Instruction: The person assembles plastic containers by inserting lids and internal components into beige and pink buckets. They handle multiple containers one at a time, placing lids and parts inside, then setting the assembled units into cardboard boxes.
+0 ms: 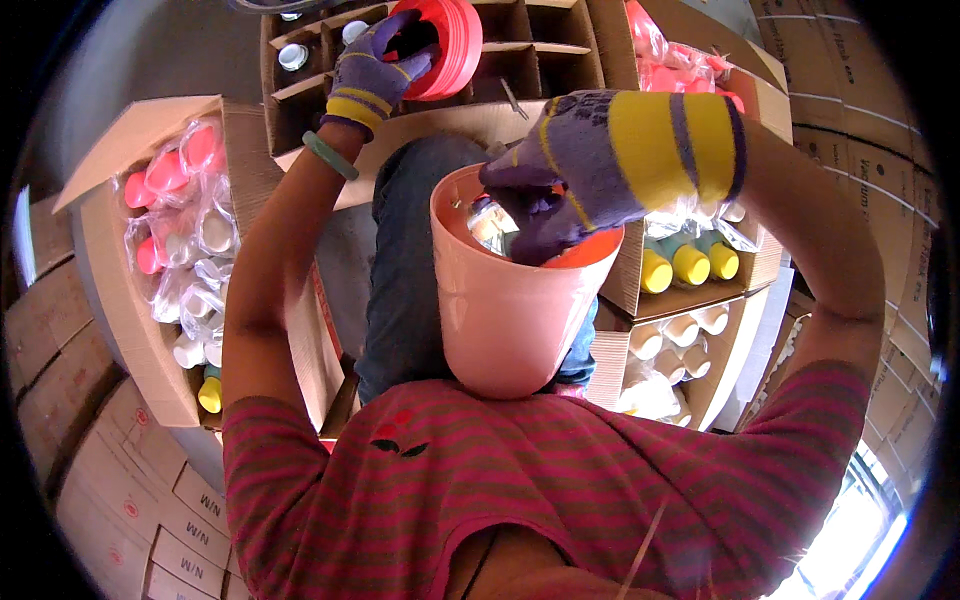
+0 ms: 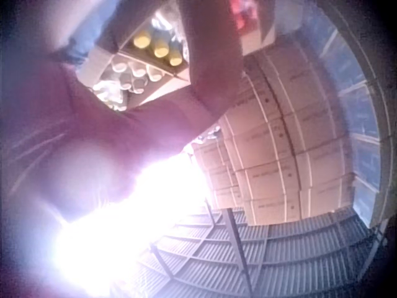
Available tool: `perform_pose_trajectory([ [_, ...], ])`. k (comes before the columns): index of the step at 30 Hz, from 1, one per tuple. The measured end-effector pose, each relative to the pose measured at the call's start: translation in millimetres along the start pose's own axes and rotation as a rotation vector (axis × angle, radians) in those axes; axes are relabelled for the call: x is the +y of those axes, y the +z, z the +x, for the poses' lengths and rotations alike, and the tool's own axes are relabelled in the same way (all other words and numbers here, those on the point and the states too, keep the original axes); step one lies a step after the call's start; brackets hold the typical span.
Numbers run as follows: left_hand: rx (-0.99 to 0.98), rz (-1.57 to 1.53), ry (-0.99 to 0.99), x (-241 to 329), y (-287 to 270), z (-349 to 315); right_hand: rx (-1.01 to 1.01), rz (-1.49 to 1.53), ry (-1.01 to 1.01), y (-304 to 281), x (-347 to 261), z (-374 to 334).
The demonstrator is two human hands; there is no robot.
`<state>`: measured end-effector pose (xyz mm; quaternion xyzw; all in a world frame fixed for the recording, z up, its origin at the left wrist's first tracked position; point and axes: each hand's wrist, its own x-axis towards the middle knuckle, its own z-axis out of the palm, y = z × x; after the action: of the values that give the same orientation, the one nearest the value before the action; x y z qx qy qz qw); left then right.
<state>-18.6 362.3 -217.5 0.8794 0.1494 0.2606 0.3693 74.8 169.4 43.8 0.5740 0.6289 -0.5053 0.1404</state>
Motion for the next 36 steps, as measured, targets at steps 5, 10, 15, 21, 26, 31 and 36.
perform_pose_trajectory([
  [5,0.001,-0.189,-0.091,-2.1,-2.7,-7.0,-0.041,0.192,-0.127,4.6,15.1,6.0],
  [10,-0.008,-0.255,-0.159,-11.5,-3.3,-13.3,-0.034,0.372,-0.162,16.4,24.0,-6.3],
  [15,-0.034,-0.127,-0.043,12.6,-14.9,-3.4,0.070,0.250,-0.265,19.6,8.9,-18.8],
  [21,0.008,-0.743,-0.237,47.6,-18.4,2.1,0.043,0.203,-0.259,31.1,9.9,-8.8],
  [26,0.003,-0.825,-0.209,65.6,-29.4,10.0,0.107,0.198,-0.231,47.6,18.8,2.3],
  [31,-0.059,-1.415,-0.324,141.3,-62.2,8.9,1.318,0.569,-0.453,56.8,41.0,-10.4],
  [36,0.129,-0.505,0.175,200.1,-87.7,15.9,1.391,0.877,-0.623,53.7,26.6,8.7],
])
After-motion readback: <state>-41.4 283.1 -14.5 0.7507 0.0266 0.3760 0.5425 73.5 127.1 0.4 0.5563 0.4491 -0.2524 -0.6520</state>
